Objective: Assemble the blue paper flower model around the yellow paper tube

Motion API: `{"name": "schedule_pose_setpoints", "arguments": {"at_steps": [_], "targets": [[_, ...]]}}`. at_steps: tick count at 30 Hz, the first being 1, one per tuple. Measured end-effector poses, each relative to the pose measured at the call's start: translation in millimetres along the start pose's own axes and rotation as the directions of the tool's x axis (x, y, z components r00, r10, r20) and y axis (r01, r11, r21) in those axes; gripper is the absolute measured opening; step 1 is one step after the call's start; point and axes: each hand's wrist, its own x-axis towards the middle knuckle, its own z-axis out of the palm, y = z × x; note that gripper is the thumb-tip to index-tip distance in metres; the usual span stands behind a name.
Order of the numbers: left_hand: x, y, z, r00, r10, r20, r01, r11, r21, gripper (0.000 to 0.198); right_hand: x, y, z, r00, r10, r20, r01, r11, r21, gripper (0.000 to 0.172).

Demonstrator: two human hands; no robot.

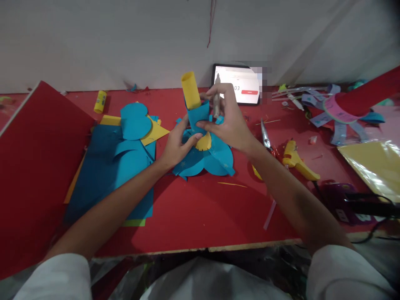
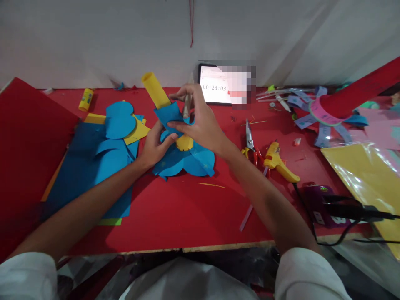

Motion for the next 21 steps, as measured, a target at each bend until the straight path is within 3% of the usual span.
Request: {"name": "schedule_pose_setpoints", "arguments": {"at_steps": [5, 9, 14, 18, 21], "targets": [[8.3, 6.0, -7.9, 0.997, 0.070, 0.040, -0.073, 0.995, 0.068, 0.060, 3.7, 6.3, -6.5, 0.996, 0.067, 0.063, -0.071, 0.996, 0.058, 0.062], [18.3, 14.2, -14.6, 0.999, 0.022, 0.038, -0.024, 0.998, 0.062, 0.064, 6.0, 11.5, -9.1, 0.998, 0.053, -0.039, -0.053, 0.999, -0.009, 0.064], [20.0, 22.1, -8.9, 0.999, -0.048, 0.005, 0.048, 0.998, 0.040, 0.086, 1.7, 6.6, 1.2, 0.988, 0.021, -0.150, -0.048, 0.982, -0.181, 0.066], [18.9, 11.7, -8.2, 0.993, -0.106, -0.047, 0.107, 0.994, 0.015, 0.065, -0.4, -5.4, 2.5, 0.988, 0.088, -0.124, -0.097, 0.993, -0.070, 0.054], [21.9, 2.9, -15.1, 0.990, -0.132, 0.051, 0.139, 0.978, -0.156, 0.058, 3.1, -8.6, -5.2, 0.983, 0.088, -0.162, -0.088, 0.996, 0.007, 0.043]]}}
